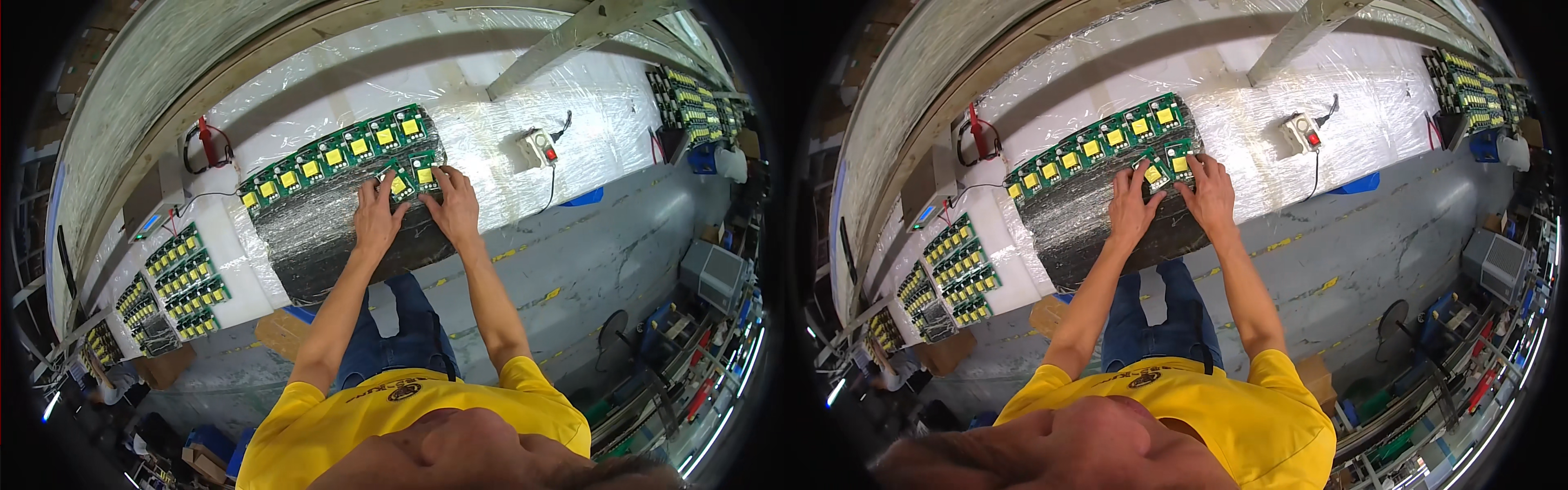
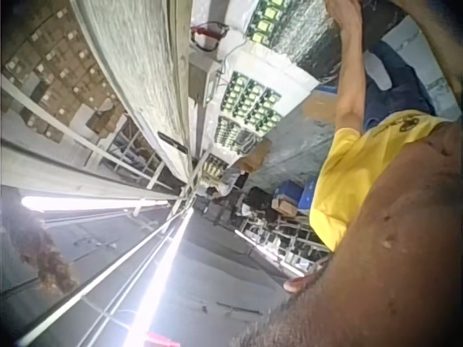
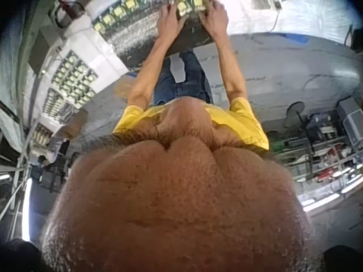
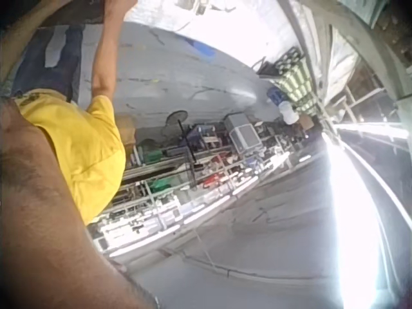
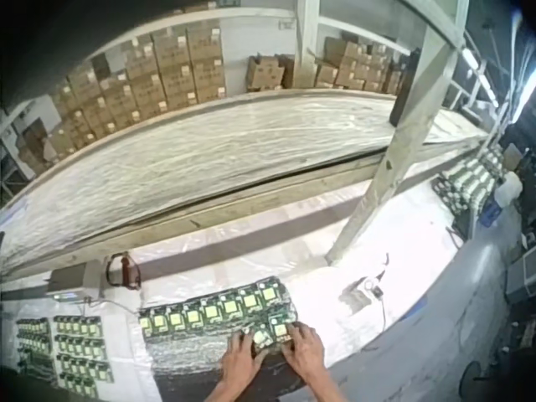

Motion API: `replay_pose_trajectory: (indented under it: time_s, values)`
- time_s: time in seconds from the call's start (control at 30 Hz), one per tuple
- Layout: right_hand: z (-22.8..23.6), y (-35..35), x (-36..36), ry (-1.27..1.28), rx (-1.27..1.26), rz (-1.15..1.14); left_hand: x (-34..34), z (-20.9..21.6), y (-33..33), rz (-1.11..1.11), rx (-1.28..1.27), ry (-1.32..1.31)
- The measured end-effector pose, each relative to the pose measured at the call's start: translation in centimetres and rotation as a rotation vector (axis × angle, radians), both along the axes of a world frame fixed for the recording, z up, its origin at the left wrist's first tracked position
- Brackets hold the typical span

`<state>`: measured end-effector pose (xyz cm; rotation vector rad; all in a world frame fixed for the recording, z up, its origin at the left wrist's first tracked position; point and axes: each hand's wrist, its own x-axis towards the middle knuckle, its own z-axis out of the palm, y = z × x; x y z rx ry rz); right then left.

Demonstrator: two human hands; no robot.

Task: Sorting and organizing printed circuit boards on a manufacturing production line.

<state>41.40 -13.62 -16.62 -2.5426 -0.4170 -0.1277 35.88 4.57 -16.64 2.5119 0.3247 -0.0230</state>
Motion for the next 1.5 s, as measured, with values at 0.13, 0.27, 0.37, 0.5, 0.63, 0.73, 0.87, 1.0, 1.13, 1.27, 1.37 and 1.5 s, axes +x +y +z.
replay_pose_trajectory:
  time_s: [0.13, 0.27, 0.37, 0.5, 0.63, 0.73, 0.87, 1.0, 1.13, 1.27, 1.37, 1.5]
  values:
    - [-1.3, -0.7, 0.5, 0.053, 0.022, 0.026, 0.8, -1.3, -0.5, -0.015, -0.024, -0.030]
    - [-1.9, -0.9, 1.4, 0.056, 0.056, -0.006, 1.6, -1.2, -0.8, -0.033, 0.007, -0.084]
    - [-1.9, -0.6, 2.0, 0.039, 0.073, 0.009, 2.0, -1.1, -1.3, -0.010, -0.002, -0.079]
    - [-2.1, -0.3, 2.2, 0.023, 0.081, 0.019, 2.2, -1.0, -1.5, 0.004, 0.004, -0.082]
    - [-1.8, -0.3, 2.4, 0.010, 0.068, 0.024, 2.5, -0.9, -1.6, 0.014, 0.008, -0.093]
    - [-1.4, -0.1, 2.4, 0.010, 0.031, 0.012, 2.6, -0.8, -1.5, 0.007, 0.003, -0.102]
    - [-2.4, 0.0, 2.2, 0.088, 0.006, 0.042, 1.7, -1.8, -1.1, 0.024, 0.013, -0.104]
    - [-1.5, 0.0, 1.1, -0.016, -0.006, 0.028, 0.0, -0.8, -1.1, 0.049, -0.014, -0.100]
    - [0.6, 4.1, -3.0, 0.146, 0.170, -0.049, -5.5, 1.6, 1.6, 0.215, -0.176, -0.211]
    - [2.7, 13.0, -8.2, 0.138, 0.266, 0.252, -13.7, 2.3, 9.5, 0.461, -0.186, -0.242]
    - [2.6, 20.5, -12.6, 0.213, 0.293, 0.446, -21.2, 0.8, 17.1, 0.665, -0.103, -0.158]
    - [0.7, 31.6, -18.6, 0.272, 0.183, 0.725, -29.5, 0.0, 30.5, 0.880, -0.066, -0.088]
